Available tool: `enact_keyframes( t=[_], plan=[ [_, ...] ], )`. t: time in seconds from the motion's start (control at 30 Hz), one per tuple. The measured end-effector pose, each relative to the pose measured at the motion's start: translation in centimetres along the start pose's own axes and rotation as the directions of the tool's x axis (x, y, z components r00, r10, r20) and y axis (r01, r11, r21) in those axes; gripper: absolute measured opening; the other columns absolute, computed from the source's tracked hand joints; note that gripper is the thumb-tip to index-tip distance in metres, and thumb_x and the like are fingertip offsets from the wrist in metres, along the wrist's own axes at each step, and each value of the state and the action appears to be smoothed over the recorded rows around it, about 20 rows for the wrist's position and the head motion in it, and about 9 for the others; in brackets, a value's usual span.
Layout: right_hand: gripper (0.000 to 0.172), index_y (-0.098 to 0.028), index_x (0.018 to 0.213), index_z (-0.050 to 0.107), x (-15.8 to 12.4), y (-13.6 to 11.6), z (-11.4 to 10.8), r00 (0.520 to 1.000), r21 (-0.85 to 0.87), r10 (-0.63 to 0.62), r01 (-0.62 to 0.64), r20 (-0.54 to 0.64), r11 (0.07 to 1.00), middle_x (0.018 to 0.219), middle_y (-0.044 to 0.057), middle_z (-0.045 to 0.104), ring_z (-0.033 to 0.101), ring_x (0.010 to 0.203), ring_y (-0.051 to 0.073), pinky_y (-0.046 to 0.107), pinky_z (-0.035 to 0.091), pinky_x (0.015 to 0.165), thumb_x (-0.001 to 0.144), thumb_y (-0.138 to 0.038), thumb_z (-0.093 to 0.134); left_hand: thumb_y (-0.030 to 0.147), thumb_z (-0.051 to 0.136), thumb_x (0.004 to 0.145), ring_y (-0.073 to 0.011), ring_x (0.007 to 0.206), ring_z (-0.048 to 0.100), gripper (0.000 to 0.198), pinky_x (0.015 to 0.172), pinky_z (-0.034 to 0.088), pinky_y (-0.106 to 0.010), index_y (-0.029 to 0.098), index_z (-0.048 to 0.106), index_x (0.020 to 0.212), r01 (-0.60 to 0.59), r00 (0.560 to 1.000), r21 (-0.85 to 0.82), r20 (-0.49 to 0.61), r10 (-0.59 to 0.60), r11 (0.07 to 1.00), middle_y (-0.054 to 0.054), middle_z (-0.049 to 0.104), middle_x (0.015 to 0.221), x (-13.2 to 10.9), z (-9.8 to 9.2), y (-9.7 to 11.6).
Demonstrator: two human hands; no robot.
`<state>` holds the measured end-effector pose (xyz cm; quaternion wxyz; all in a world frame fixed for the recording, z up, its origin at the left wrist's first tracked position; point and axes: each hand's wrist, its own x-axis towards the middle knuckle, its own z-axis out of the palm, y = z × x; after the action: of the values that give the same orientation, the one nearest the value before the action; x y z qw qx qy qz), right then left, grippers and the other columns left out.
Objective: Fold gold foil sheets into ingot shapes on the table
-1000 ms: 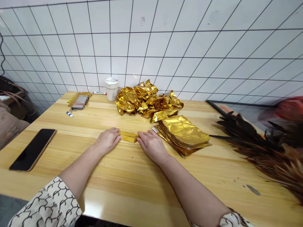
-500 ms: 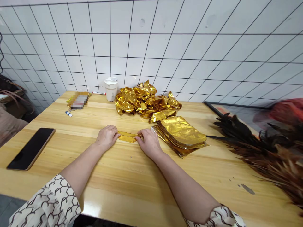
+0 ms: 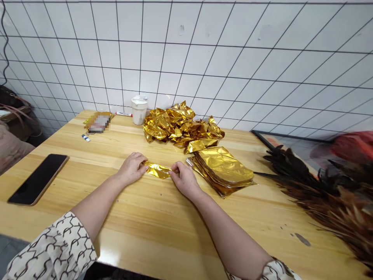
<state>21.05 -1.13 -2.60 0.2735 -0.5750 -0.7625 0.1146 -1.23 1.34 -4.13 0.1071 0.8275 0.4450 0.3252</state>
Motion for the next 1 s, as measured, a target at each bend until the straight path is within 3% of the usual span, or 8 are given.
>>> enact_keyframes(
  t=[0.17, 0.33, 0.47, 0.6, 0.7, 1.0],
  plan=[
    [0.010, -0.024, 0.071, 0.044, -0.6, -0.2, -0.1, 1.000, 0.166, -0.013, 0.017, -0.025, 0.986, 0.060, -0.003, 0.053, 0.050, 0.055, 0.016, 0.028, 0.040, 0.053, 0.079, -0.028, 0.047, 0.020, 0.054, 0.082, -0.0197, 0.081, 0.060, 0.013, 0.076, 0.050, -0.034, 0.019, 0.066, 0.086, 0.012, 0.999, -0.051, -0.032, -0.013, 0.999, -0.004, 0.065, 0.082, 0.0, -0.4, 0.2],
    [0.009, -0.024, 0.081, 0.051, -0.8, -0.6, -0.2, 0.990, 0.229, -0.087, 0.111, -0.110, 0.967, 0.073, 0.001, 0.061, 0.055, 0.061, 0.017, 0.030, 0.047, 0.058, 0.082, -0.032, 0.048, 0.018, 0.053, 0.082, -0.0182, 0.076, 0.059, 0.012, 0.073, 0.049, -0.032, 0.021, 0.065, 0.079, -0.015, 0.998, -0.090, -0.069, 0.009, 0.996, -0.002, 0.065, 0.076, 0.0, -0.8, 0.4],
    [0.020, -0.023, 0.093, 0.057, -0.9, -0.7, -0.3, 0.965, 0.188, -0.185, 0.220, -0.188, 0.957, 0.086, 0.006, 0.065, 0.060, 0.075, 0.021, 0.036, 0.050, 0.068, 0.084, -0.040, 0.050, 0.021, 0.049, 0.086, -0.0176, 0.074, 0.058, 0.017, 0.071, 0.048, -0.031, 0.020, 0.062, 0.075, -0.112, 0.984, -0.107, -0.149, 0.095, 0.988, -0.003, 0.064, 0.074, -0.1, -1.2, 1.1],
    [0.026, -0.022, 0.093, 0.063, -1.0, -1.2, -0.7, 0.938, 0.016, -0.279, 0.288, -0.208, 0.957, 0.086, 0.008, 0.066, 0.060, 0.084, 0.024, 0.040, 0.046, 0.079, 0.088, -0.043, 0.048, 0.025, 0.045, 0.089, -0.0176, 0.073, 0.058, 0.022, 0.070, 0.048, -0.031, 0.020, 0.062, 0.076, -0.177, 0.975, -0.075, -0.153, 0.164, 0.981, -0.005, 0.064, 0.075, -0.3, -1.4, 1.9],
    [0.029, -0.022, 0.090, 0.067, -1.0, -1.4, -0.7, 0.938, -0.055, -0.288, 0.283, -0.193, 0.958, 0.081, 0.007, 0.065, 0.059, 0.081, 0.022, 0.039, 0.045, 0.077, 0.091, -0.040, 0.044, 0.027, 0.043, 0.091, -0.0176, 0.074, 0.058, 0.024, 0.070, 0.048, -0.031, 0.020, 0.062, 0.076, -0.191, 0.972, -0.051, -0.151, 0.182, 0.980, -0.005, 0.064, 0.075, -0.4, -1.4, 2.2],
    [0.031, -0.024, 0.084, 0.070, -0.9, -0.5, -0.4, 0.950, 0.056, -0.243, 0.258, -0.197, 0.964, 0.074, 0.005, 0.064, 0.060, 0.071, 0.019, 0.033, 0.051, 0.067, 0.092, -0.035, 0.043, 0.023, 0.044, 0.090, -0.0176, 0.072, 0.059, 0.023, 0.068, 0.049, -0.031, 0.020, 0.061, 0.075, -0.181, 0.971, -0.020, -0.160, 0.176, 0.983, -0.005, 0.065, 0.073, -0.5, -1.4, 1.7]
  ],
)
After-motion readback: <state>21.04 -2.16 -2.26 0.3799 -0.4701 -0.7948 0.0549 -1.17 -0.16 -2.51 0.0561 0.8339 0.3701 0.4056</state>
